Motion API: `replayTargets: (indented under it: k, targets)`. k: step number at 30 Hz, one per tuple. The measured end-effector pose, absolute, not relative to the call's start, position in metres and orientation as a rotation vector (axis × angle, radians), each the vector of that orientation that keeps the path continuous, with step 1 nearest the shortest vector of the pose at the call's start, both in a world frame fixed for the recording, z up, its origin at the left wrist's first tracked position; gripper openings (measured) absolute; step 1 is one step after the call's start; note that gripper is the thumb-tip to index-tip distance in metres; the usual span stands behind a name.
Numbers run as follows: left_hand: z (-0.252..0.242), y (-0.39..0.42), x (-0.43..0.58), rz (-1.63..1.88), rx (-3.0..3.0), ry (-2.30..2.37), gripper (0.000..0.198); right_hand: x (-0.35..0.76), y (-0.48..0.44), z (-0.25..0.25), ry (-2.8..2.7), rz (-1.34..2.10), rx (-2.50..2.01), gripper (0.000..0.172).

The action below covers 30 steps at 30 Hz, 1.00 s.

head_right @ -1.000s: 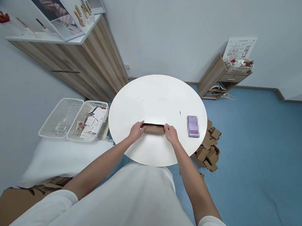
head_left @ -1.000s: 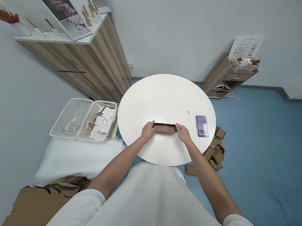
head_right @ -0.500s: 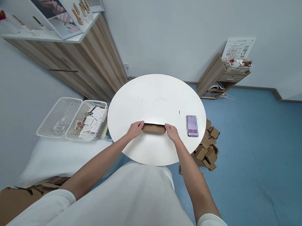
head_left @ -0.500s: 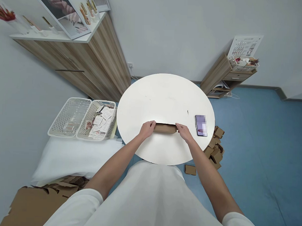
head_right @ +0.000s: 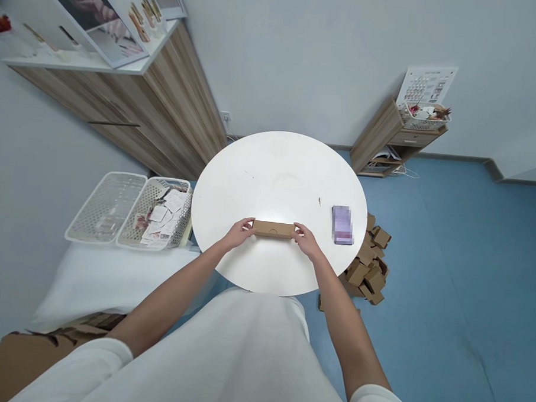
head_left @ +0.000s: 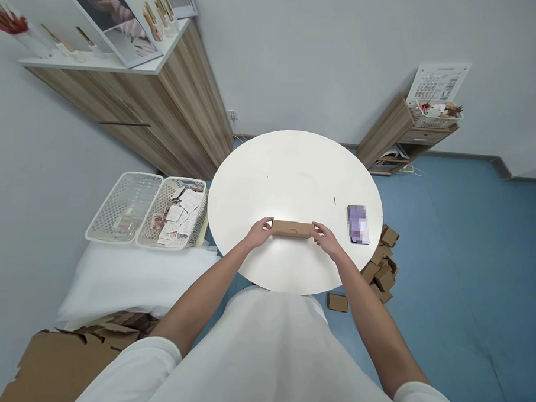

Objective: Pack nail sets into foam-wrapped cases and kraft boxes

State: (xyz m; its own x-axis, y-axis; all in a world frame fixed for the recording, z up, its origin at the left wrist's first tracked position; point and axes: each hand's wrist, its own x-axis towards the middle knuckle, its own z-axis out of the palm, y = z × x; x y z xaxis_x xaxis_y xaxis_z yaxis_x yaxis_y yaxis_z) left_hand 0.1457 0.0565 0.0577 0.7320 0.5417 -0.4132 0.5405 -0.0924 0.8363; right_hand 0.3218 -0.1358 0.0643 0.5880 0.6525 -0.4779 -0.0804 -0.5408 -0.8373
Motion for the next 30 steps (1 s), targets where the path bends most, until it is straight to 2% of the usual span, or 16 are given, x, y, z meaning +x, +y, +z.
replayTargets:
  k: [7, 14, 22, 25, 30]
  targets:
    - [0.053, 0.050, 0.142, -0.021, 1.588, 0.855, 0.050, 0.313, -0.138, 0.058, -0.403, 1.048, -1.882, 0.052]
    - [0.037, 0.034, 0.126, 0.131, 1.605, 0.738, 0.048, 0.295, -0.155, 0.050, -0.469, 0.937, -1.797, 0.046]
    - [0.012, 0.004, 0.113, 0.202, 1.631, 0.812, 0.057, 0.266, -0.167, 0.035, -0.331, 0.978, -1.663, 0.045]
    - [0.006, -0.001, 0.112, 0.179, 1.650, 0.856, 0.064, 0.264, -0.168, 0.027, -0.318, 0.938, -1.652, 0.046]
    - [0.004, -0.003, 0.117, 0.130, 1.699, 0.984, 0.063, 0.272, -0.168, 0.013, -0.305, 0.888, -1.697, 0.058]
